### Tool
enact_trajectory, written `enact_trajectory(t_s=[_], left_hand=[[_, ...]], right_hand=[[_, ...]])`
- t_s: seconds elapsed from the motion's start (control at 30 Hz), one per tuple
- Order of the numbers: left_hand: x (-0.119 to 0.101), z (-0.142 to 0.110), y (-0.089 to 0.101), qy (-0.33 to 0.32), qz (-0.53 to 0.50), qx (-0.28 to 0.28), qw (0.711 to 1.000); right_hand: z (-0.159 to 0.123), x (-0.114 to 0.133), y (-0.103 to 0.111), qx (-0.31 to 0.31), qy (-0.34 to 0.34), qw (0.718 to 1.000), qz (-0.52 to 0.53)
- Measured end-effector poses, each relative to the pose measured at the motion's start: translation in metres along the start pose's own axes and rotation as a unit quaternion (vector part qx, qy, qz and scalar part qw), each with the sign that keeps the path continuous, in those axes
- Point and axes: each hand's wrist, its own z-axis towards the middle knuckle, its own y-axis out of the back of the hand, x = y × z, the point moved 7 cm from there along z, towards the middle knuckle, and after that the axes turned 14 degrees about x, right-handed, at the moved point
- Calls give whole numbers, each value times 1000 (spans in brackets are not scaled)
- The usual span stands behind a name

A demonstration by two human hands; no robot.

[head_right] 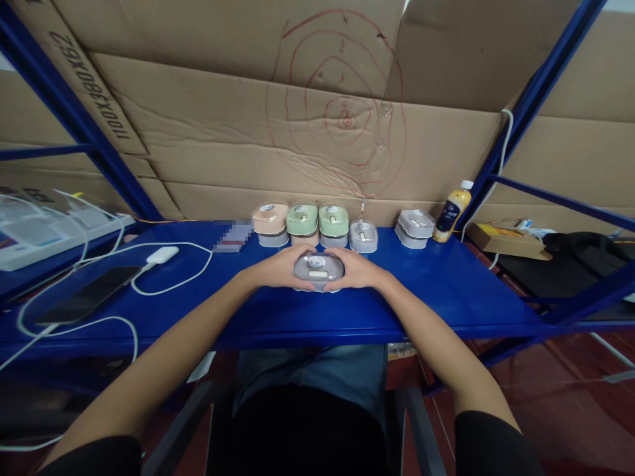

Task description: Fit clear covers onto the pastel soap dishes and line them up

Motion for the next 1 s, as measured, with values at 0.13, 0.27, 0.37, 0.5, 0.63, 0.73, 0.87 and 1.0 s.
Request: enact_trajectory(t_s=[0.13,0.27,0.37,0.5,0.63,0.73,0.87,1.0], left_hand=[[-2,0,-1,1,-8,6,1000],[-6,0,-1,-16,-10,5,1000],[0,2,-4,-11,-14,5,1000],[12,4,-6,-6,-49,-19,999],[10,2,4,-37,-98,-93,990],[5,-2,11,-61,-128,-151,978],[5,0,8,-60,-128,-155,978],[8,4,-2,-46,-104,-126,986]], right_hand=[[-1,4,-1,-10,13,1000,-15],[-1,9,-5,-8,48,999,-22],[-1,8,-6,-5,47,999,-20],[-2,7,1,-17,29,999,-30],[-8,14,19,-65,40,997,-31],[-12,19,29,-99,52,994,-19],[-12,19,31,-87,44,995,-16],[-28,11,52,-97,14,994,-39]])
